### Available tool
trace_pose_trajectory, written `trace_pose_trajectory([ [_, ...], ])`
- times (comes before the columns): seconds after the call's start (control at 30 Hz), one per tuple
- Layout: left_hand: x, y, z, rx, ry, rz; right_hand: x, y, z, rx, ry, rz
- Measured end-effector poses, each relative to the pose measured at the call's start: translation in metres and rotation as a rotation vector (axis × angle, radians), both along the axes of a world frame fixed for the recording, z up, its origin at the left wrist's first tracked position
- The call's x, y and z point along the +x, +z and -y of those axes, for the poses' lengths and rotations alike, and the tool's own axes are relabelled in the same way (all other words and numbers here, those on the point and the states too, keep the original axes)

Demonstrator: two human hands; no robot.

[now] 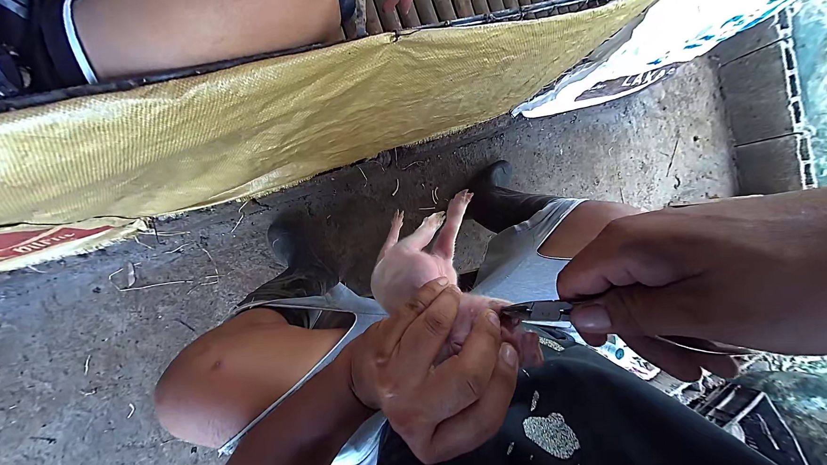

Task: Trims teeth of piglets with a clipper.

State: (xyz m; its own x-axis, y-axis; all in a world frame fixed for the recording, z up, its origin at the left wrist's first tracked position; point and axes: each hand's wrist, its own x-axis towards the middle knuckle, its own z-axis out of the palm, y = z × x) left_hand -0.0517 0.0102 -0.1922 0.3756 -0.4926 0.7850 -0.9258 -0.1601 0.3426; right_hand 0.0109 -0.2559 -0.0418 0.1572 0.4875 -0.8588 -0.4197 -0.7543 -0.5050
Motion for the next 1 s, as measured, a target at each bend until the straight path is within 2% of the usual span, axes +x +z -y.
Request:
trace_pose_trajectory([
  [0.17,-0.001,0.002,0.001,0.009,-0.018,-0.009,-0.005,-0.001,0.004,-0.019,0.125,0.214],
  [0.33,-0.001,0.001,0.003,0.005,-0.022,-0.003,-0.004,-0.002,0.004,0.004,0.085,0.123],
  [0.77,-0.004,0.001,0.002,-0.009,-0.018,-0.018,-0.006,-0.003,0.008,0.009,0.096,0.120],
  [1.0,-0.001,0.004,-0.001,-0.009,-0.006,-0.020,-0.028,-0.005,0.023,0.209,0.049,0.332],
])
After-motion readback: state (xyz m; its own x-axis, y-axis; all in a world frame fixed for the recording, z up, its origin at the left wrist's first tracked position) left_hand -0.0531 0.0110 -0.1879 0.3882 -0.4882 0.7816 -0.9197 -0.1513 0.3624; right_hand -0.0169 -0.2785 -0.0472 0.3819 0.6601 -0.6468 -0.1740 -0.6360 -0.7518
